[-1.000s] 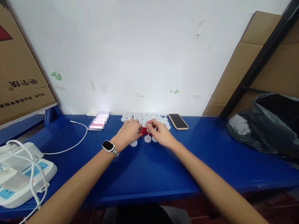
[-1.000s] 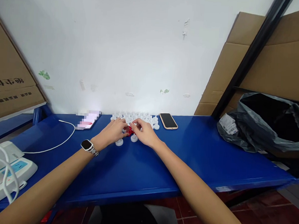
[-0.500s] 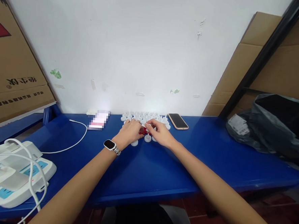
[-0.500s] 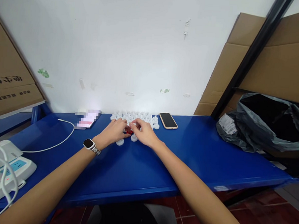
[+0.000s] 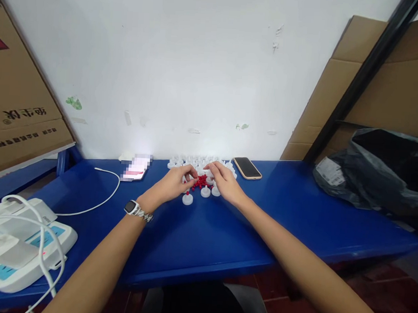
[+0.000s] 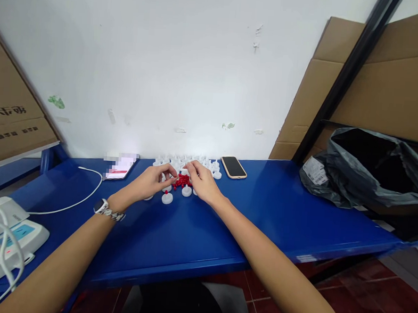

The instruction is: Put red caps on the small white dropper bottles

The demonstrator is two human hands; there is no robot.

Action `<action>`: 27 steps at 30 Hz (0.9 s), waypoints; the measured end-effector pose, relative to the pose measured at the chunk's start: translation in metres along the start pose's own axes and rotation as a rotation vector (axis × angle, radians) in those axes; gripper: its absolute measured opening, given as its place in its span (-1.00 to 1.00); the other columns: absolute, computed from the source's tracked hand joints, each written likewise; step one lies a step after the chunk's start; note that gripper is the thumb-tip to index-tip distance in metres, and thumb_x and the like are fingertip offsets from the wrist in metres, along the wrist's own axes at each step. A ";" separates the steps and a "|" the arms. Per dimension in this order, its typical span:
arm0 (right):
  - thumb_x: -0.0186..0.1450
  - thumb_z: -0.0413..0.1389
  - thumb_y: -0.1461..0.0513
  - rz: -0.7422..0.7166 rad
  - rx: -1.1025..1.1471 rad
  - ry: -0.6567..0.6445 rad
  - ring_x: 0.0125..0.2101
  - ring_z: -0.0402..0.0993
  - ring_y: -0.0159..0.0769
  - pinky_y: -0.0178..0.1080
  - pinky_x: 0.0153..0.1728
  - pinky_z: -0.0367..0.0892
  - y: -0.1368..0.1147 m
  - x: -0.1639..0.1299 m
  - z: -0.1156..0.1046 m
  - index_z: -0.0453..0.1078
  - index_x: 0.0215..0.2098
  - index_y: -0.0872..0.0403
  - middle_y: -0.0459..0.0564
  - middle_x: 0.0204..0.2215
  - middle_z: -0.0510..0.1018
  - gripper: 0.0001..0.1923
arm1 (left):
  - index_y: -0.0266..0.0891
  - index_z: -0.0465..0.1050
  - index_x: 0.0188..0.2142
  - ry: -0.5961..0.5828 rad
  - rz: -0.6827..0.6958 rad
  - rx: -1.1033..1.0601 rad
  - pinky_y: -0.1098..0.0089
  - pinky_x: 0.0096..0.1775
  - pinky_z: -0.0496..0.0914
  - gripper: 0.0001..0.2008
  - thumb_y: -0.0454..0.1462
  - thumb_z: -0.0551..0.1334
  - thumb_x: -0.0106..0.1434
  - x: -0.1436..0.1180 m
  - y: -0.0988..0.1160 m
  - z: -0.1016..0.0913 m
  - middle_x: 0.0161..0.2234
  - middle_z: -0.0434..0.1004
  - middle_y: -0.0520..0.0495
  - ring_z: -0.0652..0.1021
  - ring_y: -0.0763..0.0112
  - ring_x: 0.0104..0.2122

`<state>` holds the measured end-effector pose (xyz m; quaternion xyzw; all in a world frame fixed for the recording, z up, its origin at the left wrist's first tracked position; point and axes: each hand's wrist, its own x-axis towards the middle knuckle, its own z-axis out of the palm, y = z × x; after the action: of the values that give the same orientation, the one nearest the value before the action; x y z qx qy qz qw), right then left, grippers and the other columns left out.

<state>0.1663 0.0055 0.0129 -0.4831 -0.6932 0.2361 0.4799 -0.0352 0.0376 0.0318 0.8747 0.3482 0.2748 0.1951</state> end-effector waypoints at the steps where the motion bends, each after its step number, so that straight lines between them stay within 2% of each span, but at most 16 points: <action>1: 0.44 -0.17 -0.08 0.008 0.016 0.001 -0.36 0.38 -0.33 -0.27 -0.27 0.24 0.000 -0.001 0.001 0.43 -0.14 0.02 -0.10 -0.41 0.45 -0.53 | -0.20 0.45 -0.21 0.022 -0.015 -0.081 0.35 -0.30 0.38 -0.83 -0.18 0.18 0.32 -0.003 0.001 -0.002 -0.31 0.56 -0.05 0.53 0.36 -0.37; 7: 0.44 -0.23 -0.12 0.005 0.036 -0.003 -0.43 0.32 -0.33 -0.27 -0.33 0.21 -0.005 -0.007 0.010 0.40 -0.17 0.01 -0.13 -0.51 0.36 -0.49 | -0.23 0.49 -0.22 0.164 0.009 -0.380 0.33 -0.21 0.44 -0.76 -0.10 0.25 0.29 -0.011 0.006 0.001 -0.28 0.59 -0.10 0.57 0.34 -0.29; 10: 0.44 -0.25 -0.14 0.005 0.072 0.009 -0.41 0.33 -0.32 -0.27 -0.32 0.22 -0.006 -0.008 0.013 0.39 -0.20 0.01 -0.11 -0.48 0.38 -0.47 | -0.24 0.54 -0.26 0.241 -0.007 -0.418 0.33 -0.23 0.46 -0.75 -0.09 0.30 0.25 -0.011 0.008 0.004 -0.30 0.62 -0.10 0.58 0.34 -0.32; 16: 0.39 -0.24 -0.22 0.057 0.173 0.049 -0.38 0.35 -0.27 -0.25 -0.29 0.29 -0.004 -0.010 0.025 0.34 -0.28 0.02 -0.06 -0.45 0.41 -0.42 | -0.25 0.57 -0.29 0.263 -0.027 -0.467 0.35 -0.34 0.45 -0.72 -0.06 0.32 0.23 -0.012 0.011 0.012 -0.37 0.63 -0.10 0.57 0.34 -0.40; 19: 0.34 -0.23 -0.27 0.142 0.311 0.081 -0.46 0.32 -0.30 -0.24 -0.35 0.30 -0.007 -0.011 0.034 0.28 -0.38 0.02 -0.06 -0.52 0.36 -0.39 | -0.24 0.50 -0.31 0.291 0.057 -0.342 0.37 -0.32 0.41 -0.71 -0.05 0.25 0.31 -0.013 0.011 0.015 -0.38 0.58 -0.07 0.54 0.37 -0.39; 23: 0.29 -0.26 -0.34 0.222 0.545 -0.022 -0.66 0.05 -0.39 -0.27 -0.59 0.11 -0.020 -0.013 0.044 0.13 -0.50 0.01 -0.16 -0.68 0.10 -0.34 | -0.21 0.34 -0.37 0.291 0.202 0.065 0.35 -0.28 0.33 -0.68 -0.09 0.04 0.44 -0.015 0.013 0.014 -0.42 0.43 -0.04 0.42 0.39 -0.40; 25: 0.26 -0.29 -0.36 0.225 0.588 -0.057 -0.67 -0.02 -0.41 -0.28 -0.62 0.05 -0.024 -0.014 0.047 0.10 -0.52 0.01 -0.18 -0.69 0.05 -0.32 | -0.20 0.27 -0.41 0.312 0.212 0.208 0.33 -0.27 0.30 -0.64 -0.12 -0.06 0.47 -0.016 0.016 0.015 -0.42 0.37 -0.05 0.39 0.36 -0.39; 27: 0.26 -0.32 -0.37 0.204 0.580 -0.053 -0.67 -0.02 -0.41 -0.27 -0.61 0.06 -0.026 -0.015 0.049 0.10 -0.51 0.01 -0.18 -0.68 0.04 -0.31 | -0.18 0.23 -0.43 0.360 0.150 0.225 0.33 -0.29 0.28 -0.61 -0.14 -0.13 0.49 -0.015 0.019 0.018 -0.45 0.34 -0.04 0.38 0.36 -0.41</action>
<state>0.1120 -0.0123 0.0055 -0.3870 -0.5569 0.4836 0.5534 -0.0233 0.0113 0.0230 0.8514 0.3397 0.3996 0.0100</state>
